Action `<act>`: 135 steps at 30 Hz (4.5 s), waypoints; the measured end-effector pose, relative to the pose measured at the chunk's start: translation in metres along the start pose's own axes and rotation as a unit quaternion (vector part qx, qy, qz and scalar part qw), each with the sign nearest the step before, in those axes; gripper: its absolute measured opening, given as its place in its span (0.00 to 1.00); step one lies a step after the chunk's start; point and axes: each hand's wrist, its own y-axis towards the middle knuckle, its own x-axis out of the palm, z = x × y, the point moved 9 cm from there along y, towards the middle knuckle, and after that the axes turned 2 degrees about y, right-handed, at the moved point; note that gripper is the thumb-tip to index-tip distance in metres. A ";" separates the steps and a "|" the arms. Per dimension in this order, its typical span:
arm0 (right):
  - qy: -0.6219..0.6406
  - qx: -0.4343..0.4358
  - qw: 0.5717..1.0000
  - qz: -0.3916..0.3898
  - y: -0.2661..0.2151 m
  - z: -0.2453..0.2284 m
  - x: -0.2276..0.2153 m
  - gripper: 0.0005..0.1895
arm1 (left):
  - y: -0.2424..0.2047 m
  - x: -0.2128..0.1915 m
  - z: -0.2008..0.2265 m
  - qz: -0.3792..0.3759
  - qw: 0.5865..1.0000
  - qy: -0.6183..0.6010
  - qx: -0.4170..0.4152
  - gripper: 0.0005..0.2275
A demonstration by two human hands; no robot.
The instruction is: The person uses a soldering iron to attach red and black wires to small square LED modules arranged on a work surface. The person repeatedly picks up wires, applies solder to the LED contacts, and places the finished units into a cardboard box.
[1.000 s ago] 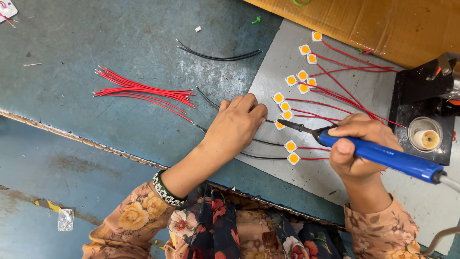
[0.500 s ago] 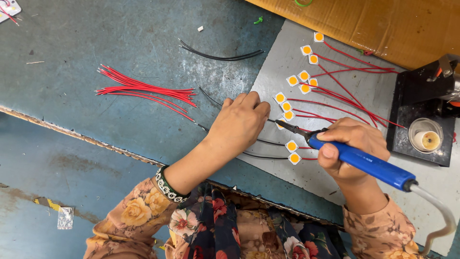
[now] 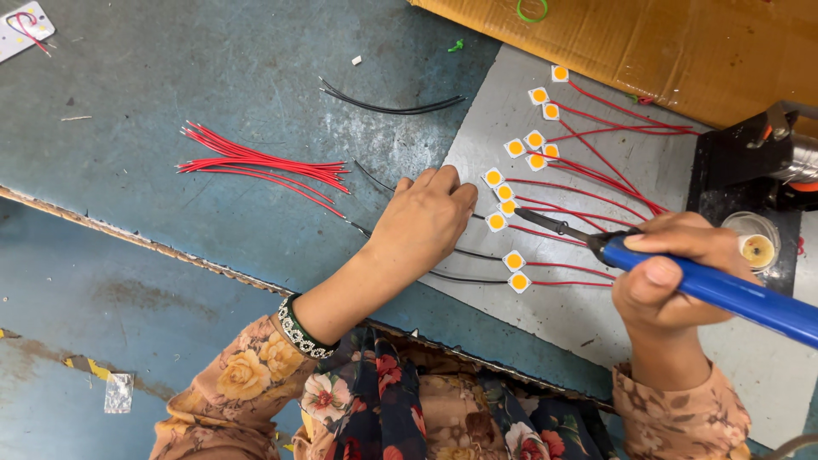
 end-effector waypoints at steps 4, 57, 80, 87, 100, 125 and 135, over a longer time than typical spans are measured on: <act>-0.019 0.004 1.000 0.013 -0.005 0.003 -0.019 0.29 | 0.001 -0.004 0.002 0.004 1.000 0.004 0.005 0.04; -0.018 0.064 0.995 0.074 -0.013 0.045 -0.049 0.30 | 0.027 -0.003 0.014 0.046 0.995 -0.073 0.047 0.05; 0.040 0.007 0.996 -0.081 0.007 0.002 0.016 0.28 | -0.020 -0.024 0.018 0.061 0.992 -0.107 0.000 0.04; 0.047 -0.012 0.991 -0.128 0.009 -0.003 0.026 0.26 | -0.020 -0.022 0.020 0.070 0.994 -0.087 0.007 0.04; 0.036 -0.001 0.990 -0.137 0.006 -0.001 0.027 0.26 | -0.019 -0.021 0.022 0.074 0.995 -0.064 0.011 0.04; 0.050 -0.013 0.990 -0.131 0.004 -0.002 0.029 0.26 | -0.014 -0.013 0.017 0.053 0.995 -0.082 -0.020 0.03; 0.044 -0.014 0.985 -0.165 0.007 -0.009 0.037 0.25 | -0.012 -0.011 0.017 0.051 0.995 -0.087 -0.025 0.03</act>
